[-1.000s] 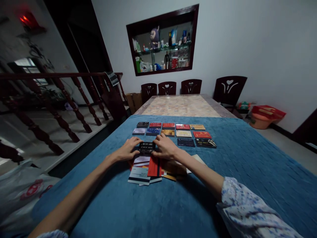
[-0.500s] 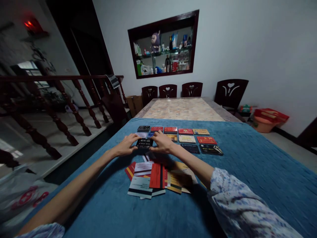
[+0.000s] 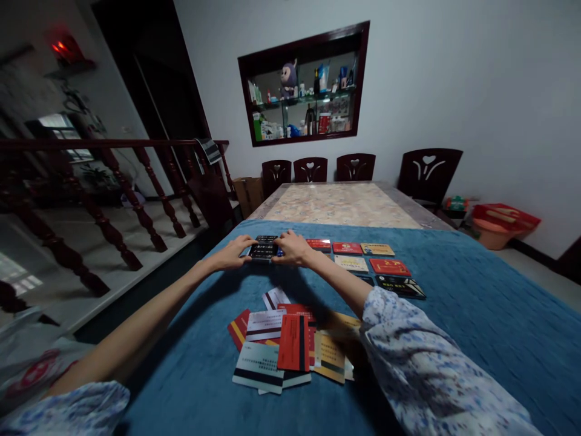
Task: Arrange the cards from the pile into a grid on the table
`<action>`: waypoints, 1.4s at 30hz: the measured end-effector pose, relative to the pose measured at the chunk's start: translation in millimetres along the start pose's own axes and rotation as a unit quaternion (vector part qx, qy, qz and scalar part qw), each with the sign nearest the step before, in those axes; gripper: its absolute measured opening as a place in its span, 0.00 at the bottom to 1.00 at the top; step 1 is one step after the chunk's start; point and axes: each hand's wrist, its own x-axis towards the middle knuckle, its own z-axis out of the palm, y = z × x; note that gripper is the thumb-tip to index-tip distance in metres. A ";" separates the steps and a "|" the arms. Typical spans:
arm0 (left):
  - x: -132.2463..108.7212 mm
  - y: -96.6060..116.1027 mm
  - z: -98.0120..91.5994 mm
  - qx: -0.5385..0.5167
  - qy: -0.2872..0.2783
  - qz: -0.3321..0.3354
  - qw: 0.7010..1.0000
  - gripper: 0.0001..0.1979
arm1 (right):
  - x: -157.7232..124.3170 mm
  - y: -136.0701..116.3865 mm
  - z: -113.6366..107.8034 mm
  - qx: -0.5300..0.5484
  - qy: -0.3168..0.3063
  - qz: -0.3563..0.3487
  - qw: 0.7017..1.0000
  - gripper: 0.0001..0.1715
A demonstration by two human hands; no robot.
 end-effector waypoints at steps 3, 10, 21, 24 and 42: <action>10.8 -10.6 1.3 -0.014 0.014 0.007 1.000 0.25 | 12.1 4.2 -0.3 -0.001 -0.010 0.007 1.000 0.26; 34.3 -25.7 3.5 -0.012 0.023 0.015 1.000 0.22 | 37.8 14.5 3.7 -0.009 -0.020 0.024 0.999 0.25; 71.8 -44.6 15.3 0.067 -0.014 -0.015 0.998 0.19 | 75.4 31.3 15.2 -0.017 -0.081 0.062 0.995 0.27; 80.8 -49.7 21.1 0.071 -0.024 -0.028 0.997 0.18 | 83.2 34.5 18.5 -0.018 -0.096 0.067 0.993 0.27; 95.5 -63.3 33.0 0.047 -0.064 -0.047 0.996 0.19 | 105.2 33.8 27.5 -0.020 -0.171 0.088 0.981 0.30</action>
